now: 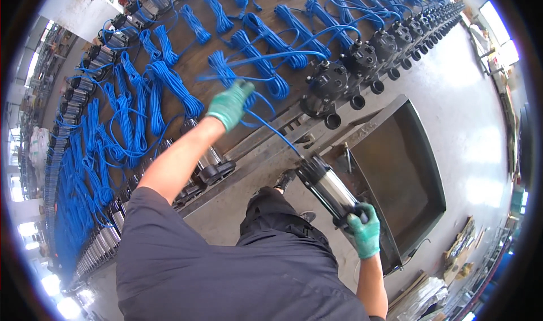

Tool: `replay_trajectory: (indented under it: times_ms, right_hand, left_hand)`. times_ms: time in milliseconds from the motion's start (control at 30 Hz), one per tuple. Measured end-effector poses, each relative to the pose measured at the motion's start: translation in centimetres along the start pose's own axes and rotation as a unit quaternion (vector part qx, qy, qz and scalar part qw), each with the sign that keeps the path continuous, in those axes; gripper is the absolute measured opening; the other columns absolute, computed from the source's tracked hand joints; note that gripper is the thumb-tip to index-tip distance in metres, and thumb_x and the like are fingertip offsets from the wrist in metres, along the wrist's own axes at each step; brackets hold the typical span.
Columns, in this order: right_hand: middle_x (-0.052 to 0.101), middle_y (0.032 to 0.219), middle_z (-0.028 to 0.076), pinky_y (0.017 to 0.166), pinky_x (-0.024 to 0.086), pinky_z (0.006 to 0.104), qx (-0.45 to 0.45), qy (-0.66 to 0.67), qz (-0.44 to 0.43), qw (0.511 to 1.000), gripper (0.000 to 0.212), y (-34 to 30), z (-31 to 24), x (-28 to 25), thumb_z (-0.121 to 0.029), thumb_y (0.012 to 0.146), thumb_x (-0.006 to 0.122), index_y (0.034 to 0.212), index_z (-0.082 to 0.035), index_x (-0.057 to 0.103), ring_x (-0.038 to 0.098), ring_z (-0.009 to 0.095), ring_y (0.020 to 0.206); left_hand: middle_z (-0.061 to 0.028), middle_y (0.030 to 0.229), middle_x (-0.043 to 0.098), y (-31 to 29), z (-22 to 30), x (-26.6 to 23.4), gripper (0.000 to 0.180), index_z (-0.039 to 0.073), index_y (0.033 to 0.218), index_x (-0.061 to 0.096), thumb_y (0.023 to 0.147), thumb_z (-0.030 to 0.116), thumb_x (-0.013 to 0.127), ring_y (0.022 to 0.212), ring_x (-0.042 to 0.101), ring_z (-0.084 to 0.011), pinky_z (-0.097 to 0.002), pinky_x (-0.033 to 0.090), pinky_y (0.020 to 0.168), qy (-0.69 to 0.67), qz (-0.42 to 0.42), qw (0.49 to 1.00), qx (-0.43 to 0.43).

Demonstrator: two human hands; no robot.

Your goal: The person picks up a submersible pump, immerses it into a bin of water, holds it while it is submerged, and then removes it and places it back onto the assembly line with other pumps.

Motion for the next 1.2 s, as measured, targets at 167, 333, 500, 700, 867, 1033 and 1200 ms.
replay_trajectory:
  times_ms: [167,333,500,700,867,1033,1200]
  right_hand:
    - [0.065,0.097,0.009,0.063,0.055,0.0256,-0.007,-0.002,-0.111,0.994,0.04,4.8,-4.7,11.2,-0.014,0.091,0.075,0.121,0.0,0.054,0.071,0.014,0.08]
    - [0.061,0.08,0.005,0.055,0.049,0.0272,-0.008,0.029,-0.2,0.979,0.045,9.4,-7.3,23.6,-0.017,0.091,0.074,0.122,0.005,0.05,0.062,0.012,0.065]
    - [0.064,0.085,0.006,0.058,0.05,0.0275,0.061,0.025,-0.225,0.972,0.048,11.9,-3.2,30.5,-0.019,0.091,0.076,0.126,-0.003,0.047,0.061,0.012,0.067]
    - [0.067,0.106,0.007,0.071,0.056,0.0292,0.073,-0.053,-0.298,0.95,0.065,12.4,-3.2,28.2,-0.036,0.094,0.074,0.144,-0.008,0.044,0.064,0.014,0.079]
    - [0.067,0.112,0.013,0.079,0.06,0.0358,0.099,-0.01,-0.344,0.934,0.053,12.6,-3.9,21.1,-0.035,0.104,0.058,0.146,-0.006,0.044,0.071,0.022,0.093]
    - [0.068,0.114,0.021,0.08,0.06,0.0396,0.128,0.068,-0.184,0.972,0.046,11.5,0.8,11.2,-0.033,0.107,0.052,0.14,-0.002,0.048,0.073,0.03,0.092]
    - [0.067,0.116,0.022,0.079,0.06,0.0408,0.131,0.106,-0.045,0.985,0.044,7.8,6.1,2.9,-0.034,0.106,0.053,0.137,-0.002,0.049,0.073,0.032,0.092]
  left_hand:
    - [-0.0202,0.149,0.049,3.7,-11.7,-2.4,0.068,0.016,0.145,0.048,0.083,-0.011,0.052,0.12,0.061,-0.0414,-0.0454,0.052,0.101,0.042,0.134,0.989,-0.043]
    - [-0.0148,0.156,0.039,6.6,-18.3,-4.0,0.068,0.017,0.148,0.046,0.086,-0.01,0.05,0.128,0.055,-0.0375,-0.0421,0.046,0.108,0.039,0.038,0.986,-0.155]
    - [-0.0087,0.165,0.031,4.6,-17.2,-3.5,0.066,0.019,0.15,0.047,0.088,-0.002,0.054,0.147,0.039,-0.0343,-0.0444,0.035,0.12,0.134,-0.063,0.985,-0.092]
    - [-0.0151,0.153,0.046,1.1,-7.8,-6.8,0.048,0.012,0.135,0.06,0.088,0.006,0.061,0.141,0.044,-0.0397,-0.0464,0.04,0.116,0.129,0.042,0.99,-0.03]
    - [-0.0247,0.097,0.069,0.5,-0.1,-6.1,0.028,0.0,0.107,0.068,0.097,0.026,0.063,0.094,0.068,-0.04,-0.0446,0.053,0.082,-0.199,-0.061,0.977,-0.041]
    - [-0.0194,0.139,0.061,3.5,8.1,-0.6,0.063,0.001,0.141,0.054,0.097,0.043,0.069,0.125,0.06,-0.0268,-0.0399,0.048,0.104,-0.488,-0.025,0.872,-0.013]
    - [-0.011,0.131,0.062,10.8,15.0,2.5,0.064,0.0,0.14,0.054,0.102,0.052,0.058,0.119,0.058,-0.0226,-0.0341,0.039,0.111,-0.607,0.109,0.784,0.07]
Point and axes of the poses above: each hand's wrist, its own y-axis towards the middle knuckle, its own x-axis out of the palm, z = x × y, the point moved 2 cm from there along y, towards the middle knuckle
